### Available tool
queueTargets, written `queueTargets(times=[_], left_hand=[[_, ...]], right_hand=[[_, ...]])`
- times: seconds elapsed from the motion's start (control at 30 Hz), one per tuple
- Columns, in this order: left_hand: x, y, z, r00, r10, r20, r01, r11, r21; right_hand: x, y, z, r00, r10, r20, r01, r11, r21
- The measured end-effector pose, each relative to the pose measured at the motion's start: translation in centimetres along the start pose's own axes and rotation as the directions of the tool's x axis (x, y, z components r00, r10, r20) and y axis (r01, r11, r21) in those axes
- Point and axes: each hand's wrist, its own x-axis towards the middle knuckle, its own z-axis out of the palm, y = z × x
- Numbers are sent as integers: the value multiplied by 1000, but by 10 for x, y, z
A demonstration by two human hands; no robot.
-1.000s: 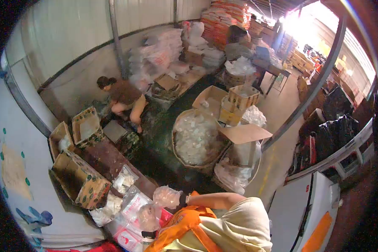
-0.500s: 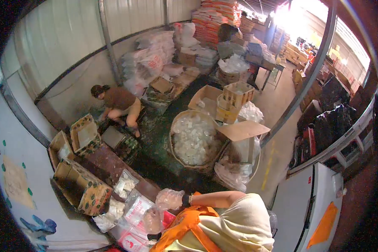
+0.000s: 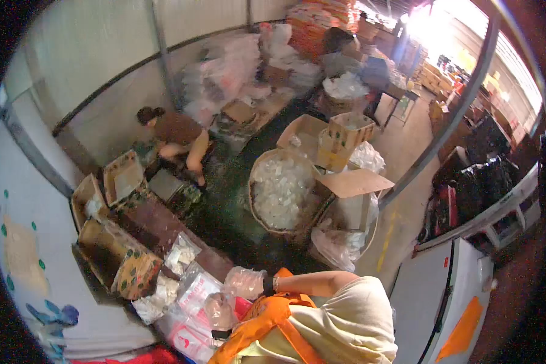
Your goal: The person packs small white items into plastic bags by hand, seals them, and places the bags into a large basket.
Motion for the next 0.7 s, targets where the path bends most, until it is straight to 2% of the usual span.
queueTargets(times=[0.1,0.17,0.23,0.3,0.33,0.37,0.4,0.43,0.5,0.57,0.63,0.67,0.7], left_hand=[[-5,-2,-3,1000,12,24,-12,999,34],[-4,-2,-7,998,51,25,-52,996,65],[2,11,-14,989,-136,64,134,990,35],[3,18,-26,998,-27,54,25,999,23],[1,4,-15,998,-4,58,1,998,58],[0,-10,-4,997,26,70,-32,995,96],[5,-4,-6,999,3,42,-5,999,36],[11,3,-6,1000,-10,15,10,1000,-27],[12,-17,13,937,327,-119,-320,944,79],[16,1,-2,984,173,36,-177,973,146],[18,15,-16,989,147,2,-147,985,85],[18,18,-21,984,169,52,-174,974,145],[21,18,-25,977,190,101,-207,957,203]], right_hand=[[-4,-42,-63,996,-89,17,90,992,-90],[-10,-65,-129,897,-399,-193,398,916,-43],[-7,-91,-173,961,-266,73,265,964,21],[0,-78,-165,863,-506,10,506,862,-43],[2,-74,-161,846,-530,-63,531,848,1],[4,-69,-150,830,-539,-144,549,834,44],[6,-63,-139,815,-532,-230,561,824,83],[5,-68,-149,830,-523,-194,536,844,13],[4,-78,-170,855,-504,-122,489,862,-133],[4,-89,-180,855,-490,-169,474,871,-129],[6,-87,-176,798,-528,-291,538,841,-51],[7,-84,-176,826,-541,-158,541,840,-47],[7,-79,-169,855,-499,-143,510,858,55]])
